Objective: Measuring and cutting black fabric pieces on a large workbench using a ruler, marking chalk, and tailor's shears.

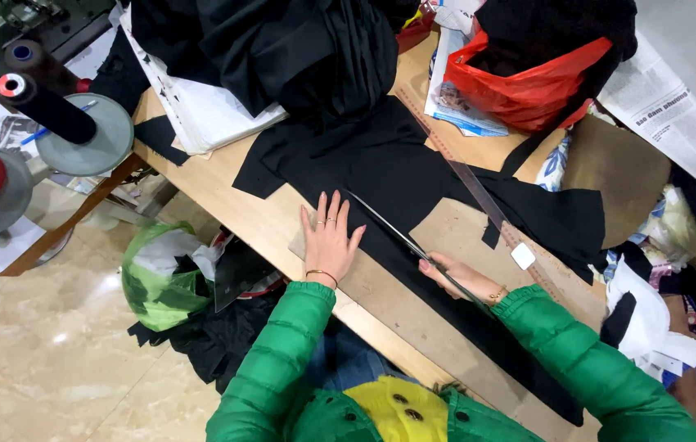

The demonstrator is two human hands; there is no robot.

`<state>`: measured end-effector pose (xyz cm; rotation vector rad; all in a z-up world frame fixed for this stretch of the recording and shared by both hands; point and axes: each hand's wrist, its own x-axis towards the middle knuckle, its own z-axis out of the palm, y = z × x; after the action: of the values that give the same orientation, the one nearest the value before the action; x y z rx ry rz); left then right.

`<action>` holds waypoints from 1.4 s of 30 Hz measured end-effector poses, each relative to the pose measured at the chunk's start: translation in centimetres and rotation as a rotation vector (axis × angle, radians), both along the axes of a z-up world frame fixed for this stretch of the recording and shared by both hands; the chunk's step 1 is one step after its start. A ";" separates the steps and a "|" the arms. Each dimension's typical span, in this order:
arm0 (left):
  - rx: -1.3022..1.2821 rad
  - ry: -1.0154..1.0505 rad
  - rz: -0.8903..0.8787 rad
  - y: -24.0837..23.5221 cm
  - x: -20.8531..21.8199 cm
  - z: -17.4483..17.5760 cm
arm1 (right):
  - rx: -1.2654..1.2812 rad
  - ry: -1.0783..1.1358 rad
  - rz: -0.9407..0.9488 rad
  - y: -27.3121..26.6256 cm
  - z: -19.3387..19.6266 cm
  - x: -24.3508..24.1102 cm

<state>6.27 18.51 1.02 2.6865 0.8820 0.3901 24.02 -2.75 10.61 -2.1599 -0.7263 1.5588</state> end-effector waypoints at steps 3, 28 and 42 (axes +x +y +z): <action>0.013 -0.013 0.012 -0.1 0.0 -0.2 | -0.033 -0.053 0.015 1.0 0.9 -0.5; 0.092 -0.102 0.009 -0.1 0.1 -0.6 | -0.092 -0.547 -0.262 -9.9 1.5 0.8; 0.236 -0.168 0.071 -0.6 0.2 -1.3 | 0.087 -0.987 -0.501 -21.6 -1.1 8.2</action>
<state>6.48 17.87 -0.29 2.7843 0.9350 0.7674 32.17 -24.38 9.46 -2.6960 -0.4144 0.1545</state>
